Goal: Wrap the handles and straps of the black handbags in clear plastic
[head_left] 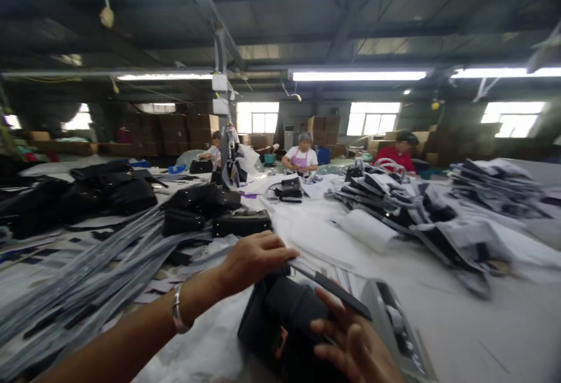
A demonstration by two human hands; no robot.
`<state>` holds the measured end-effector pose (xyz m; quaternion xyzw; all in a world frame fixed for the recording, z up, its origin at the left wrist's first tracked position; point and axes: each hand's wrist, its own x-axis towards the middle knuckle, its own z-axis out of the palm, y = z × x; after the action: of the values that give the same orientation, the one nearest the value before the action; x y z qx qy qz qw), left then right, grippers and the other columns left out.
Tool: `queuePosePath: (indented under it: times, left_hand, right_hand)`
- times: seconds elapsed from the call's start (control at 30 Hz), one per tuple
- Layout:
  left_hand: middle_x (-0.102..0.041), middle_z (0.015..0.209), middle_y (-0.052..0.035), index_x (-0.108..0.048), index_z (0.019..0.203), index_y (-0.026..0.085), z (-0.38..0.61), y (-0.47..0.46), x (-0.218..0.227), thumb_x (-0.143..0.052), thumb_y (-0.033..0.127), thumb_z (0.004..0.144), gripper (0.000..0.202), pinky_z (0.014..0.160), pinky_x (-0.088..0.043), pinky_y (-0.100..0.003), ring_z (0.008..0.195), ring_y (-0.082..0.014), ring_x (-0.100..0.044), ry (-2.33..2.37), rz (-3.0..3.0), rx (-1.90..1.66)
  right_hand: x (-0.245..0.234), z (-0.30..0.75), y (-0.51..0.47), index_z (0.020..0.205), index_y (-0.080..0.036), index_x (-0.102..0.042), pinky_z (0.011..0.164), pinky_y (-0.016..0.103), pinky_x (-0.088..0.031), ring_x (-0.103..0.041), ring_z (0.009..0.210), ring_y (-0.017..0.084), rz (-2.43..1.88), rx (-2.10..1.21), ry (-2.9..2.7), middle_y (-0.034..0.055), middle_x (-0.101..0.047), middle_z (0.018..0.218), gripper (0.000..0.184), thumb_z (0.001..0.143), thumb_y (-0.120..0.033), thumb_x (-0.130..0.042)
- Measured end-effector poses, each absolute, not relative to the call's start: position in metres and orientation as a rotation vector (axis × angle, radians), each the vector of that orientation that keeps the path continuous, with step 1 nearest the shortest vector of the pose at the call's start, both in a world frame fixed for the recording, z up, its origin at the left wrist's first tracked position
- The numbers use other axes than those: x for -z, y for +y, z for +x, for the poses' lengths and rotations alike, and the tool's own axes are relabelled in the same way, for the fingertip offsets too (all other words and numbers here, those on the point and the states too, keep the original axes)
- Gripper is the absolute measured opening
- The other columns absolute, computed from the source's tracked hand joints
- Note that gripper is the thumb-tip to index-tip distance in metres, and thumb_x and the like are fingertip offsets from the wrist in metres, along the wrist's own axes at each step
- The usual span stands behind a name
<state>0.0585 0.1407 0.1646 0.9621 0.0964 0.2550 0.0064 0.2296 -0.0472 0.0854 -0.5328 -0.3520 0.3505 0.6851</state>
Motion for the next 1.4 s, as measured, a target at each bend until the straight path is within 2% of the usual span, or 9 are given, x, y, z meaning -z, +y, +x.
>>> queuePosePath:
  times: [0.03,0.13,0.23,0.3,0.4,0.47,0.83,1.1,1.4]
  left_hand:
    - [-0.071,0.098,-0.0068,-0.064,0.125,0.027,0.067,0.125,-0.155,-0.040,0.026,0.101,0.035,0.078,-0.046,-0.029,0.088,-0.0199,-0.061,0.238,3.063,-0.735]
    - [-0.071,0.100,-0.0066,-0.060,0.129,0.029,0.082,0.096,-0.129,-0.050,0.037,0.096,0.035,0.077,-0.046,-0.029,0.088,-0.0216,-0.063,0.202,3.020,-0.625]
    - [-0.071,0.101,-0.0035,-0.049,0.140,0.032,0.083,0.083,-0.120,-0.072,0.051,0.077,0.070,0.075,-0.047,-0.026,0.086,-0.0216,-0.065,0.377,2.749,-0.478]
    - [-0.072,0.098,0.0000,-0.048,0.139,0.033,0.079,0.079,-0.122,-0.076,0.050,0.074,0.073,0.073,-0.047,-0.023,0.083,-0.0200,-0.067,0.472,2.563,-0.321]
    - [-0.075,0.096,0.0018,-0.068,0.117,0.029,0.070,0.079,-0.127,-0.070,0.043,0.081,0.039,0.076,-0.047,-0.022,0.087,-0.0195,-0.068,0.506,2.432,-0.137]
    - [-0.076,0.100,0.0017,-0.073,0.107,0.027,0.064,0.082,-0.129,-0.071,0.041,0.079,0.031,0.082,-0.047,-0.023,0.093,-0.0208,-0.068,0.526,2.410,-0.100]
    - [-0.070,0.110,0.0028,-0.065,0.118,0.032,0.042,0.102,-0.136,-0.079,0.030,0.071,0.049,0.087,-0.045,-0.024,0.101,-0.0208,-0.063,0.528,2.457,-0.176]
    - [-0.069,0.101,0.0000,-0.064,0.119,0.030,0.025,0.127,-0.126,-0.075,0.024,0.071,0.050,0.085,-0.045,-0.028,0.097,-0.0233,-0.065,0.648,2.565,-0.215]
    - [-0.072,0.108,-0.0025,-0.064,0.119,0.029,0.009,0.133,-0.128,-0.075,0.023,0.071,0.050,0.087,-0.047,-0.032,0.100,-0.0261,-0.065,0.647,2.571,-0.231]
  right_hand:
    - [-0.085,0.231,-0.046,0.122,-0.025,-0.064,0.061,0.038,-0.061,-0.070,0.085,0.029,-1.079,-0.911,-0.687,0.0139,-0.067,0.122,0.076,0.065,-0.075,-0.067]
    - [-0.078,0.241,-0.055,0.109,-0.017,-0.071,0.063,0.028,-0.060,-0.070,0.073,0.019,-0.966,-1.016,-0.458,0.0094,-0.076,0.095,0.056,0.065,-0.050,-0.084]
    - [-0.068,0.253,-0.074,0.096,-0.015,-0.076,0.066,0.024,-0.060,-0.070,0.068,0.016,-0.955,-0.955,-0.344,0.0056,-0.076,0.085,0.042,0.063,-0.038,-0.088]
    - [-0.062,0.259,-0.087,0.096,-0.015,-0.077,0.068,0.025,-0.060,-0.070,0.070,0.016,-0.961,-0.929,-0.326,0.0048,-0.077,0.086,0.040,0.064,-0.038,-0.088]
    - [-0.056,0.269,-0.101,0.094,-0.014,-0.078,0.069,0.023,-0.059,-0.070,0.077,0.017,-1.010,-0.897,-0.310,0.0061,-0.077,0.091,0.040,0.065,-0.040,-0.086]
    - [-0.051,0.274,-0.106,0.092,-0.015,-0.079,0.068,0.021,-0.058,-0.069,0.082,0.017,-1.018,-0.868,-0.270,0.0053,-0.077,0.094,0.038,0.064,-0.039,-0.087]
    - [-0.038,0.282,-0.113,0.092,-0.017,-0.077,0.069,0.018,-0.061,-0.069,0.071,0.011,-0.800,-0.895,-0.087,-0.0007,-0.077,0.091,0.032,0.063,-0.024,-0.089]
    - [-0.038,0.304,-0.130,0.088,-0.017,-0.076,0.059,0.013,-0.061,-0.068,0.061,0.008,-0.680,-0.763,0.077,-0.0033,-0.077,0.082,0.035,0.056,-0.019,-0.091]
    - [-0.046,0.306,-0.128,0.090,-0.014,-0.075,0.055,0.012,-0.060,-0.066,0.056,0.006,-0.644,-0.713,0.090,-0.0022,-0.076,0.080,0.047,0.047,-0.019,-0.095]
